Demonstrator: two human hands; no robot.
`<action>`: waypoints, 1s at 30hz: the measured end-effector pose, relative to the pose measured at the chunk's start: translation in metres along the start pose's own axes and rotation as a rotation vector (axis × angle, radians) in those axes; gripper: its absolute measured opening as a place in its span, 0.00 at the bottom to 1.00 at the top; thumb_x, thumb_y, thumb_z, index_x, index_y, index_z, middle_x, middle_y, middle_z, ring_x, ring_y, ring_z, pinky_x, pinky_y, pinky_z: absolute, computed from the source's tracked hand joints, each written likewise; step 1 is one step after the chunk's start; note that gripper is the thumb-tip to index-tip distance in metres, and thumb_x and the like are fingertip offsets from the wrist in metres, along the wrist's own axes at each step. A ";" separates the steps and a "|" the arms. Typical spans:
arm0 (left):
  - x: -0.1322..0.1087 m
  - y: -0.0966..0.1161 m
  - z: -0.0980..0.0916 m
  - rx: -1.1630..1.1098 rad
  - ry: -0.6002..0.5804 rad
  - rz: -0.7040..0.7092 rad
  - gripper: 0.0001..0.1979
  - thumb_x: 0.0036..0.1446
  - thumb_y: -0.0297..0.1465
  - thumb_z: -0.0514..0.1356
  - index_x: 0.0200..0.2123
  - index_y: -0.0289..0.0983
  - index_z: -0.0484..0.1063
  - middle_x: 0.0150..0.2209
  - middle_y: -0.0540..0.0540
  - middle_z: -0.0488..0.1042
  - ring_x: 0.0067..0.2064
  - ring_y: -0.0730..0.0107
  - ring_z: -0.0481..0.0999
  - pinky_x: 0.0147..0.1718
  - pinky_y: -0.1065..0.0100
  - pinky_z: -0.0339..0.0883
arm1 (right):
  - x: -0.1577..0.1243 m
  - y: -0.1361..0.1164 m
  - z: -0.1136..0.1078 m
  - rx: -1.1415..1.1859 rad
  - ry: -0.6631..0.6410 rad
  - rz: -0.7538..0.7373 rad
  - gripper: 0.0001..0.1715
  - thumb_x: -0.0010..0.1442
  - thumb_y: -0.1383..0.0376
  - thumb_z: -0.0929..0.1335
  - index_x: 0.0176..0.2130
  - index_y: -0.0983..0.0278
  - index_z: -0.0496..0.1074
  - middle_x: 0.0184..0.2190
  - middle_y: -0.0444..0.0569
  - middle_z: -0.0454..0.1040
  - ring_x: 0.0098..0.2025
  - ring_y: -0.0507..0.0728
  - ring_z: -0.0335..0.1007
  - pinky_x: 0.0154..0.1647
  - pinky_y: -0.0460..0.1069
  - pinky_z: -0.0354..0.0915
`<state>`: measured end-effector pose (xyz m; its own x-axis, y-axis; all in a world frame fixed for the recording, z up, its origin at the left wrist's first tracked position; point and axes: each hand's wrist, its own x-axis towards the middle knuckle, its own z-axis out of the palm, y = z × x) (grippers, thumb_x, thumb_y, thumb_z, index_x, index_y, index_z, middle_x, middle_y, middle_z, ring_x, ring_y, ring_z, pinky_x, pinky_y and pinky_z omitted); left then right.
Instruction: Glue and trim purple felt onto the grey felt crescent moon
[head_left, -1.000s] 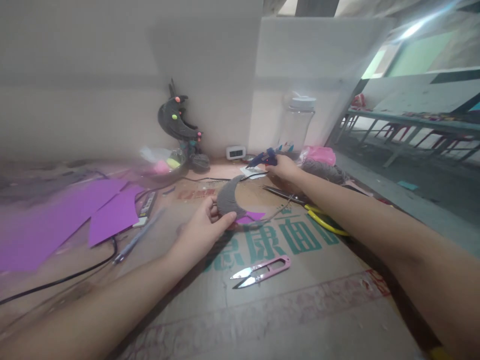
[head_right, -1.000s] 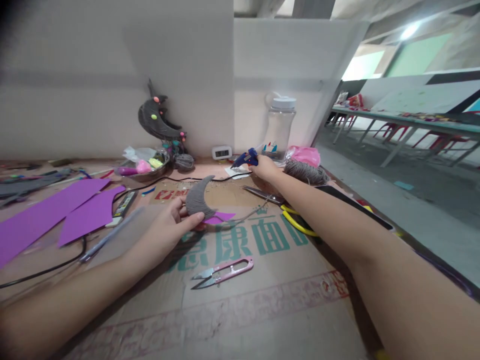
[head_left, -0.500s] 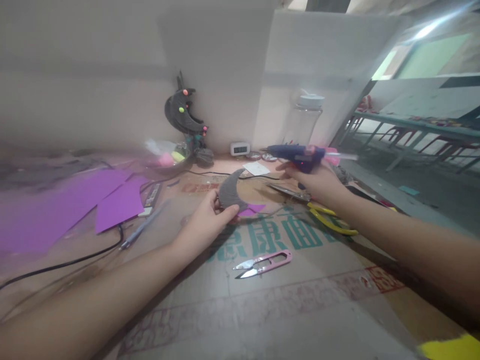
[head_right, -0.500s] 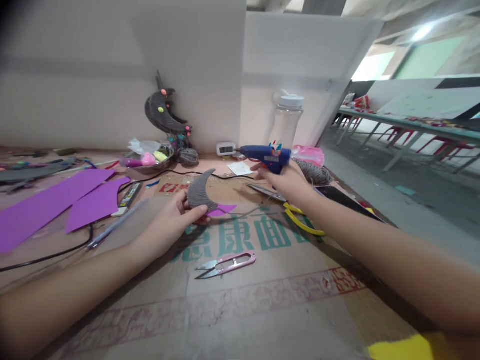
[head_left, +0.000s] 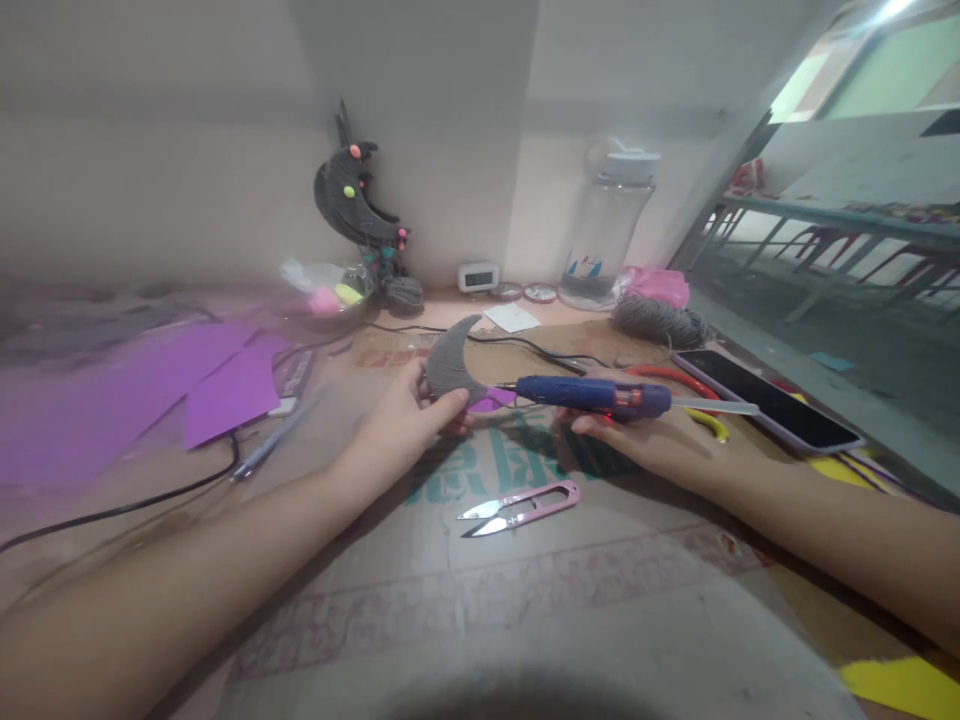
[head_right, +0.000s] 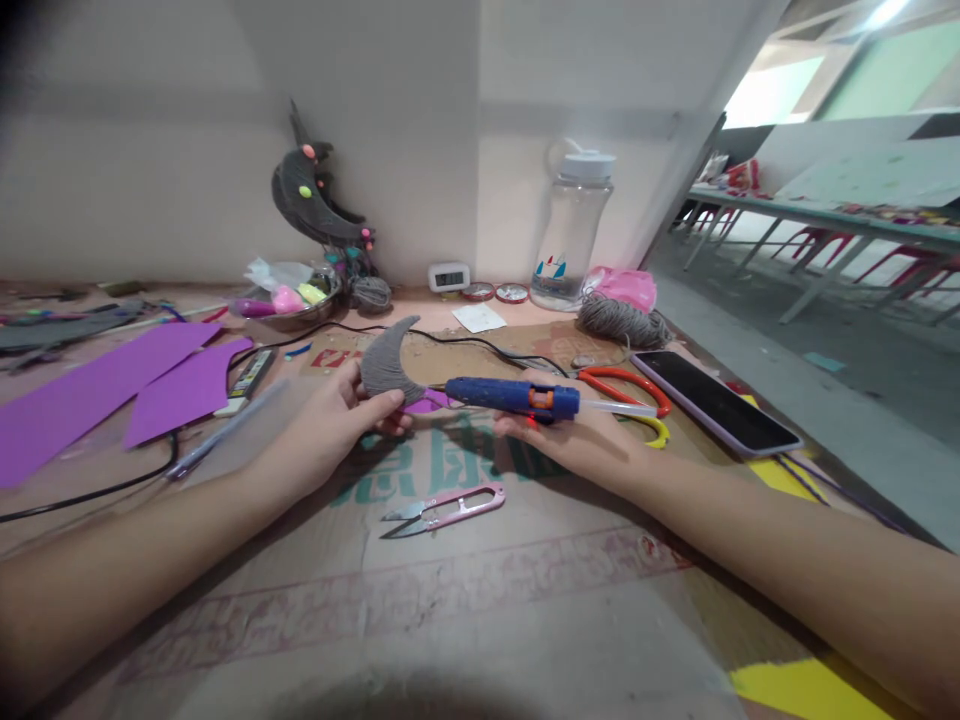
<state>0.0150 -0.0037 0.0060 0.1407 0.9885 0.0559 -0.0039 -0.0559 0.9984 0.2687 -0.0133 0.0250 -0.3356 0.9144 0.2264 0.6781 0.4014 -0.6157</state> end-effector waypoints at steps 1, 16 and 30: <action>0.000 -0.001 0.000 0.008 -0.005 0.002 0.15 0.54 0.31 0.65 0.41 0.37 0.63 0.33 0.50 0.75 0.29 0.73 0.76 0.29 0.70 0.71 | 0.000 -0.001 0.002 0.034 -0.025 0.010 0.14 0.55 0.52 0.69 0.33 0.59 0.70 0.32 0.48 0.78 0.36 0.61 0.76 0.35 0.53 0.72; 0.001 -0.006 -0.002 -0.010 -0.035 0.031 0.16 0.54 0.31 0.65 0.43 0.36 0.63 0.36 0.49 0.76 0.29 0.74 0.76 0.29 0.71 0.72 | 0.000 -0.002 0.011 -0.030 0.034 0.026 0.14 0.55 0.53 0.69 0.29 0.59 0.65 0.24 0.42 0.69 0.28 0.56 0.67 0.27 0.49 0.63; 0.000 -0.003 0.000 -0.025 -0.036 0.016 0.17 0.54 0.31 0.65 0.44 0.35 0.64 0.37 0.48 0.76 0.29 0.75 0.77 0.28 0.73 0.72 | 0.002 -0.006 0.011 -0.026 0.007 0.058 0.16 0.53 0.52 0.69 0.27 0.60 0.64 0.22 0.41 0.67 0.26 0.54 0.63 0.25 0.47 0.59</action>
<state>0.0147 -0.0030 0.0026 0.1762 0.9817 0.0726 -0.0311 -0.0681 0.9972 0.2565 -0.0149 0.0208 -0.2903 0.9366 0.1961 0.7134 0.3484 -0.6080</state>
